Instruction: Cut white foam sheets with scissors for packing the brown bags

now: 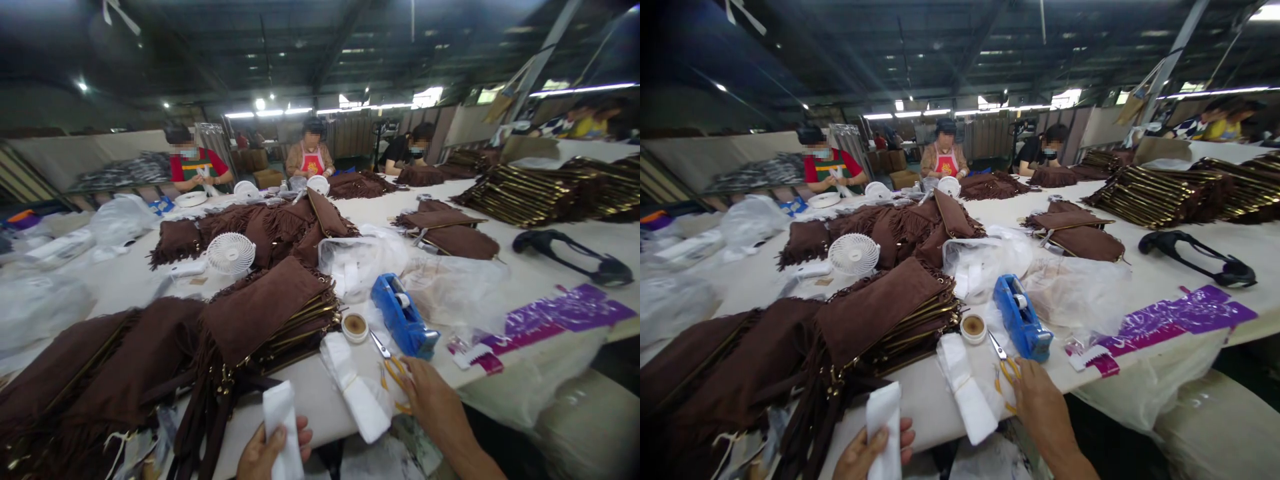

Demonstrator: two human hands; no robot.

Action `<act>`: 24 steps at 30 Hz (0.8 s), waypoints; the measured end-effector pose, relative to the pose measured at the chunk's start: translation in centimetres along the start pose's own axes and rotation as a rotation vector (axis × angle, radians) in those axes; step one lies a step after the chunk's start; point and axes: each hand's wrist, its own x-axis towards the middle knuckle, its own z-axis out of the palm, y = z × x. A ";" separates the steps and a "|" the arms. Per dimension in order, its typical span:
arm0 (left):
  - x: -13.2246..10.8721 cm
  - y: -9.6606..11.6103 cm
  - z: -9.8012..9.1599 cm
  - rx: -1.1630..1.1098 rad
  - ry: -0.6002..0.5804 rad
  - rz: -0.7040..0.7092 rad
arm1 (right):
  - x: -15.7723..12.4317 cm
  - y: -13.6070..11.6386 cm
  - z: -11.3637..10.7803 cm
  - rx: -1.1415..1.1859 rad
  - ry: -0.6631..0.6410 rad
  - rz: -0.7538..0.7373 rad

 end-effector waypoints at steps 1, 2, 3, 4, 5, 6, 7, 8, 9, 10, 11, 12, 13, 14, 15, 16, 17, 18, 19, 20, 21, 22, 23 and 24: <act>0.3 -0.7 0.4 -0.005 -0.030 -0.004 | 0.3 1.0 0.1 -0.051 -0.041 -0.008; 0.6 -1.3 0.6 -0.007 -0.057 0.001 | 0.6 1.7 0.4 -0.093 -0.084 -0.023; 1.0 -1.9 0.8 -0.006 -0.078 0.011 | 0.7 1.8 0.5 -0.124 -0.122 -0.040; 1.3 -2.3 0.9 -0.004 -0.093 0.017 | 0.8 1.6 0.6 -0.137 -0.146 -0.053; 1.7 -2.7 0.9 -0.005 -0.102 0.020 | 0.9 0.9 0.6 -0.126 -0.154 -0.063; 2.0 -3.1 0.9 -0.011 -0.111 0.017 | 1.0 -0.2 0.5 -0.094 -0.152 -0.069; 2.3 -3.5 0.9 -0.024 -0.121 0.005 | 1.2 -1.4 0.4 -0.045 -0.153 -0.074; 2.7 -3.8 1.0 -0.042 -0.130 -0.015 | 1.4 -2.8 0.3 0.006 -0.168 -0.078; 3.0 -4.2 1.1 -0.063 -0.140 -0.038 | 1.6 -4.2 0.4 0.046 -0.197 -0.080; 3.3 -4.6 1.4 -0.085 -0.148 -0.060 | 1.9 -5.5 0.6 0.068 -0.240 -0.079; 3.6 -5.1 1.7 -0.108 -0.157 -0.080 | 2.2 -6.6 0.9 0.071 -0.289 -0.075; 3.9 -5.5 2.0 -0.133 -0.163 -0.096 | 2.5 -7.4 1.3 0.061 -0.330 -0.070; 4.1 -5.9 2.4 -0.160 -0.168 -0.105 | 2.8 -8.0 1.7 0.049 -0.354 -0.059; 4.3 -6.2 2.8 -0.190 -0.176 -0.111 | 3.1 -8.3 2.1 0.041 -0.370 -0.038; 4.5 -6.4 3.1 -0.224 -0.190 -0.112 | 3.4 -8.4 2.4 0.047 -0.396 -0.006; 4.6 -6.6 3.4 -0.261 -0.210 -0.112 | 3.6 -8.3 2.7 0.069 -0.436 0.035; 4.7 -6.8 3.7 -0.296 -0.234 -0.109 | 3.9 -8.1 2.8 0.099 -0.483 0.082; 4.7 -6.8 3.9 -0.325 -0.257 -0.103 | 4.1 -7.9 3.0 0.139 -0.532 0.130; 4.7 -6.9 4.0 -0.344 -0.274 -0.095 | 4.3 -7.7 3.1 0.185 -0.577 0.170; 4.7 -6.8 4.1 -0.353 -0.283 -0.087 | 4.5 -7.5 3.2 0.231 -0.612 0.198; 4.7 -6.8 4.2 -0.351 -0.282 -0.082 | 4.6 -7.4 3.3 0.270 -0.634 0.212; 4.6 -6.7 4.2 -0.345 -0.274 -0.082 | 4.7 -7.4 3.4 0.298 -0.646 0.218; 4.5 -6.6 4.2 -0.339 -0.268 -0.084 | 4.8 -7.4 3.5 0.318 -0.660 0.216; 4.3 -6.4 4.3 -0.337 -0.268 -0.087 | 4.8 -7.5 3.5 0.327 -0.672 0.211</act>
